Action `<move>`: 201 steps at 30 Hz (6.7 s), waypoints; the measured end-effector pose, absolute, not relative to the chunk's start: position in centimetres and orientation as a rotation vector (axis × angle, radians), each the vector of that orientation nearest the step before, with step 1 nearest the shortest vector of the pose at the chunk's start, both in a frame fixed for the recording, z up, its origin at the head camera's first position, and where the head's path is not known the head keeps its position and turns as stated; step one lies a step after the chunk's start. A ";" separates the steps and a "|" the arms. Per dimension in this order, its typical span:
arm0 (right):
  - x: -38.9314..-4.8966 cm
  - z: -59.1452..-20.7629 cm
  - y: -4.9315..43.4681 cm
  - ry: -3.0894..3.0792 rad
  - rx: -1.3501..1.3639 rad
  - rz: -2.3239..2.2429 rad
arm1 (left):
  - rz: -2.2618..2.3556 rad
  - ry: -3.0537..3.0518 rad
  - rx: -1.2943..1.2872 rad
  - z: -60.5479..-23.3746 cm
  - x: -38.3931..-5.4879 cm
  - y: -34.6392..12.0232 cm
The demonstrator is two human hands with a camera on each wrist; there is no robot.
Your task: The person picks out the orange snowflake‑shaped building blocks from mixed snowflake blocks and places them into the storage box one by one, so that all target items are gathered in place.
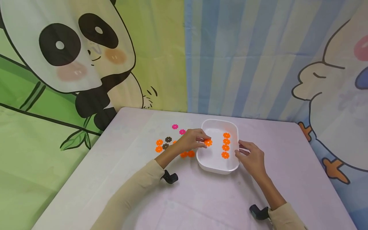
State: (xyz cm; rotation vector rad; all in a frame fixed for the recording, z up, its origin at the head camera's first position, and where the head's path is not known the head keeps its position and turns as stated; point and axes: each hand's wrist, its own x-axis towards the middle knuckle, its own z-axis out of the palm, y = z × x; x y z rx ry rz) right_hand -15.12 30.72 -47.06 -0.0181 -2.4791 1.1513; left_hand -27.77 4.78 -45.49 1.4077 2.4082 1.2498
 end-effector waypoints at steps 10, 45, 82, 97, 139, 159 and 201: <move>-15.4 -47.3 31.1 -2.472 0.015 1.149 | 0.833 2.431 1.589 -46.1 -25.4 9.8; -15.5 -47.3 31.2 -2.443 0.049 1.157 | 0.477 2.454 1.592 -47.5 -24.5 13.3; -15.2 -47.4 30.8 -2.497 -0.026 1.109 | 0.749 2.608 1.219 -46.6 -31.4 -5.6; -15.3 -47.2 30.8 -2.486 -0.025 1.125 | 0.629 2.567 1.196 -46.9 -31.6 -6.6; -15.4 -47.2 30.9 -2.490 -0.008 1.139 | 1.084 2.566 1.217 -41.9 -35.0 4.4; -15.2 -47.3 31.0 -2.499 -0.025 1.125 | 1.336 2.586 1.084 -42.8 -34.3 11.8; -15.5 -47.3 31.2 -2.493 -0.076 1.172 | 0.352 2.750 1.163 -46.5 -34.2 15.5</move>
